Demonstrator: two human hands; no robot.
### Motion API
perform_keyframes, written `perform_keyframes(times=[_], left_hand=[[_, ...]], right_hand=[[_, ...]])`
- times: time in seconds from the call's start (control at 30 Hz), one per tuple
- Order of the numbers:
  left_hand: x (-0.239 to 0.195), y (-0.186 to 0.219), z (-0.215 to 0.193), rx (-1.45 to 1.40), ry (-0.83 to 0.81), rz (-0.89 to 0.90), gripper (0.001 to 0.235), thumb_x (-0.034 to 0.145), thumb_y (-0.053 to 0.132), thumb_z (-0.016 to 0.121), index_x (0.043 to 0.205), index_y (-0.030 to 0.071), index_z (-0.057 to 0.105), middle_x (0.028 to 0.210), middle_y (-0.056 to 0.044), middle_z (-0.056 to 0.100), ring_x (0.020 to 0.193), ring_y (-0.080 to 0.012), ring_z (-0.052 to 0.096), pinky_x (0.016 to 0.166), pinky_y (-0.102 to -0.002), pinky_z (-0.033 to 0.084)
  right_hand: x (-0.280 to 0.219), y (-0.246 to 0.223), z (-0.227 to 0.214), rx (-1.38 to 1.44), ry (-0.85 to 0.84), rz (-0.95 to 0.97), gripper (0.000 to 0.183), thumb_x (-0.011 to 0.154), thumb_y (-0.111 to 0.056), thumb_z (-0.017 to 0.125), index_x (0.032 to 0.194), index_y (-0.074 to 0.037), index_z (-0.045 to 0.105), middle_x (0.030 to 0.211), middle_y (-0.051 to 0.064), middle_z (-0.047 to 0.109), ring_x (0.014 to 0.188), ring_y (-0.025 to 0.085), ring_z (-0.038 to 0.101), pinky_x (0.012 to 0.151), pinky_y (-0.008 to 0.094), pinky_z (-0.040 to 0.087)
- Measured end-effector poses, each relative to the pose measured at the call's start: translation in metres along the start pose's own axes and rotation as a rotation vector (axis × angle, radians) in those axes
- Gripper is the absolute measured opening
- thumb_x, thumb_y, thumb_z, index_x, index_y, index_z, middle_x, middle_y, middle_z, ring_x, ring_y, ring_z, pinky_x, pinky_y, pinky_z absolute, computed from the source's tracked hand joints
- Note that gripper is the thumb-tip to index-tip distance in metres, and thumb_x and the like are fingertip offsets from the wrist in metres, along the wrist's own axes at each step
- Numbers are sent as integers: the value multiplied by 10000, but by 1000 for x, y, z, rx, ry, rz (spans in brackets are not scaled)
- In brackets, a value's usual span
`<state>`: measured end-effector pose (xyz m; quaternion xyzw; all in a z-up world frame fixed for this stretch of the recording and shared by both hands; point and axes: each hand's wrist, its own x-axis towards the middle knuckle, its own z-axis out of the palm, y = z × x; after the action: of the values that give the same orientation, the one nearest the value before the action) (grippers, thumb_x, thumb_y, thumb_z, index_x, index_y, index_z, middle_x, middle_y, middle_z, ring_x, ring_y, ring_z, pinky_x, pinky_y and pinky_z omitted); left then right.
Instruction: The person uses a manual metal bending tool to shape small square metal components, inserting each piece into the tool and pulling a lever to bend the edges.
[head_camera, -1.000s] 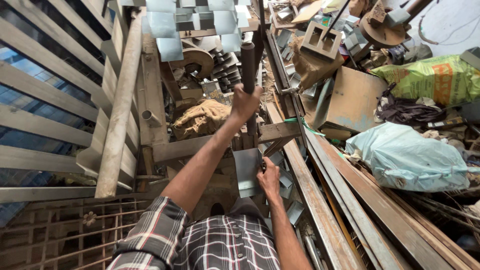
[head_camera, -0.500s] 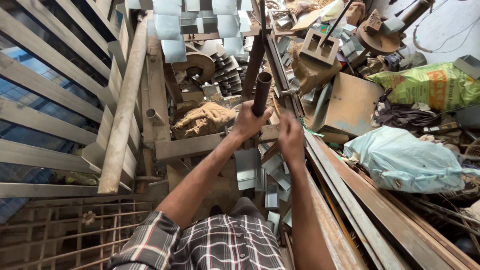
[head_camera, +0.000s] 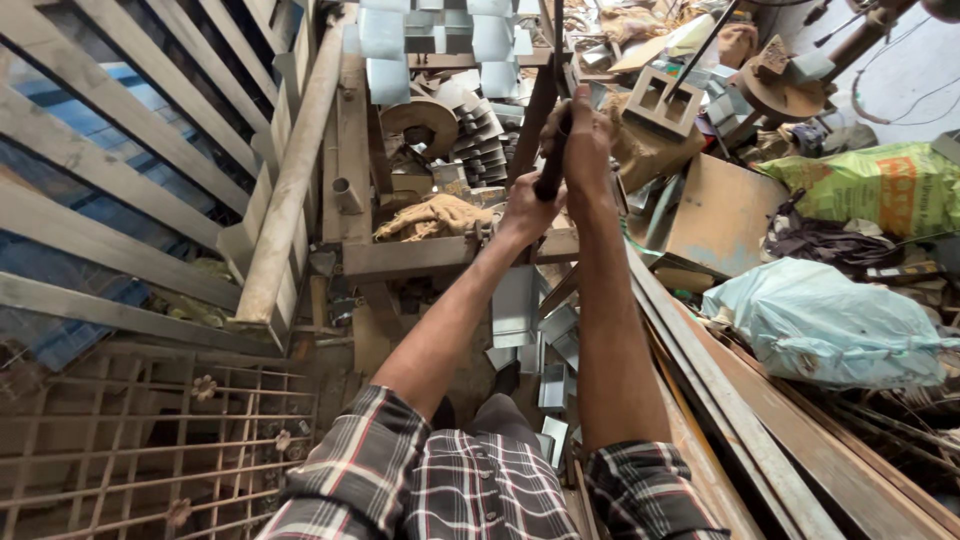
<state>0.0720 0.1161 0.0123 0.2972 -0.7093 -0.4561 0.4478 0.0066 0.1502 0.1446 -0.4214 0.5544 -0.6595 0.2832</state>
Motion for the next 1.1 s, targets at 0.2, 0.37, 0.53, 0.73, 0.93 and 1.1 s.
perform_keyframes(times=[0.2, 0.37, 0.53, 0.73, 0.93, 1.1], left_hand=[[-69, 16, 0, -39, -106, 216, 253, 800, 81, 693, 1040, 1, 673, 803, -152, 658, 697, -231, 652, 629, -387, 537], [-87, 20, -2, -112, -98, 208, 227, 816, 99, 753, 987, 17, 628, 867, -128, 673, 793, -230, 665, 716, -380, 547], [-81, 13, -8, -76, -196, 83, 224, 798, 109, 768, 974, 37, 651, 802, -97, 672, 734, -212, 656, 684, -364, 546], [-92, 12, -5, -39, -214, 239, 182, 823, 96, 743, 934, 28, 615, 877, -95, 663, 815, -231, 681, 770, -370, 574], [-121, 31, -13, 110, -297, 237, 246, 720, 47, 756, 858, 0, 559, 890, -171, 605, 924, -376, 614, 831, -462, 479], [-109, 33, -24, 51, -289, 358, 235, 741, 94, 750, 898, 23, 590, 900, -151, 613, 940, -374, 610, 843, -450, 489]], right_hand=[[-116, 9, -30, 88, 73, -16, 547, 1128, -407, 430, 687, -94, 511, 615, 26, 471, 550, 148, 432, 552, 297, 332], [-134, -5, -35, 10, -97, -124, 522, 1127, -311, 395, 703, -24, 501, 712, 55, 560, 695, 155, 535, 699, 309, 447], [-134, -13, -29, -13, -74, -97, 512, 1151, -283, 391, 728, -19, 509, 721, 56, 543, 702, 156, 517, 691, 318, 429], [-158, 8, -22, 252, 28, -81, 463, 1095, -295, 385, 737, -19, 487, 761, 84, 530, 766, 190, 511, 775, 334, 429], [-213, 23, -39, 336, -21, -179, 510, 1010, -389, 395, 671, -11, 442, 789, 123, 520, 864, 253, 505, 881, 373, 384], [-200, 28, -42, 260, -87, -177, 499, 1006, -368, 401, 636, -34, 411, 691, 102, 487, 802, 259, 515, 963, 413, 398]])
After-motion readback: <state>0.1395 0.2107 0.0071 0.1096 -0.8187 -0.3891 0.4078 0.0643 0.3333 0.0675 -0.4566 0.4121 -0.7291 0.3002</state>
